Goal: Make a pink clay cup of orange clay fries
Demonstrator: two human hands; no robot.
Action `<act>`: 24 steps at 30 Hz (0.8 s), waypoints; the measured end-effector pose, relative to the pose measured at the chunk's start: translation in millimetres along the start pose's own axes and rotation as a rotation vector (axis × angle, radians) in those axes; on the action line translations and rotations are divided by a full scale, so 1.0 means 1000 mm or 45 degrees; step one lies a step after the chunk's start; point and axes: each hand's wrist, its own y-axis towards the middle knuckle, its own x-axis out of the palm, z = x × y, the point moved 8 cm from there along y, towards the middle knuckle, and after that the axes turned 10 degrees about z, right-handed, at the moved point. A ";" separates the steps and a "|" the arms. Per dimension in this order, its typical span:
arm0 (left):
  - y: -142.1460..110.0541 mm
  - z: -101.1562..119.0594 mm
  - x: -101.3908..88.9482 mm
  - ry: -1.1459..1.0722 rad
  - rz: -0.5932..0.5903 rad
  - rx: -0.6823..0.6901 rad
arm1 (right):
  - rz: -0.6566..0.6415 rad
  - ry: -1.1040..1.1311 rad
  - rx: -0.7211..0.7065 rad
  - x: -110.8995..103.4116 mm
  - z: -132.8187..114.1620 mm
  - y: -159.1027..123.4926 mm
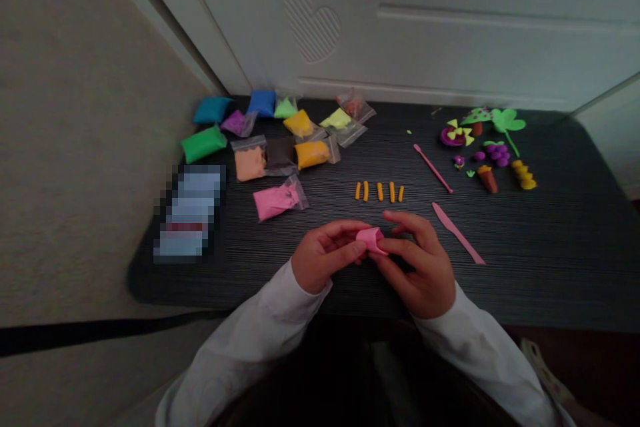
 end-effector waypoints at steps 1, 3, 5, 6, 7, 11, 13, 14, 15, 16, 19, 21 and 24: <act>0.000 0.000 0.000 0.010 -0.005 0.002 | -0.002 0.004 0.000 0.000 0.000 0.000; 0.000 -0.001 0.000 0.038 -0.015 0.006 | -0.009 0.011 0.005 0.000 0.000 0.001; 0.001 0.000 -0.001 0.088 -0.007 0.047 | -0.017 0.021 0.013 0.001 0.000 0.001; 0.001 0.003 -0.002 0.122 0.009 0.091 | -0.019 0.025 0.016 0.001 -0.001 0.001; 0.000 0.006 -0.004 0.158 0.031 0.154 | -0.019 0.027 0.018 0.001 -0.001 0.002; -0.003 0.020 -0.002 0.314 0.061 0.383 | -0.031 0.011 0.011 0.001 -0.001 0.002; -0.005 0.020 0.001 0.336 0.010 0.386 | -0.041 0.004 0.018 0.001 0.000 0.001; -0.006 0.019 0.003 0.338 -0.012 0.377 | -0.048 0.004 0.026 0.002 0.001 0.001; -0.007 0.019 0.003 0.342 -0.025 0.375 | -0.054 0.007 0.034 0.002 0.001 0.001; -0.007 0.019 0.003 0.357 -0.028 0.381 | -0.060 0.013 0.040 0.002 0.001 0.002; -0.008 0.023 0.003 0.455 -0.022 0.422 | -0.070 0.042 0.060 0.002 0.000 0.002; -0.009 0.025 0.004 0.516 -0.025 0.451 | -0.069 0.055 0.072 0.001 0.000 0.002; -0.008 0.028 0.006 0.566 -0.043 0.464 | -0.077 0.066 0.086 0.001 0.000 0.001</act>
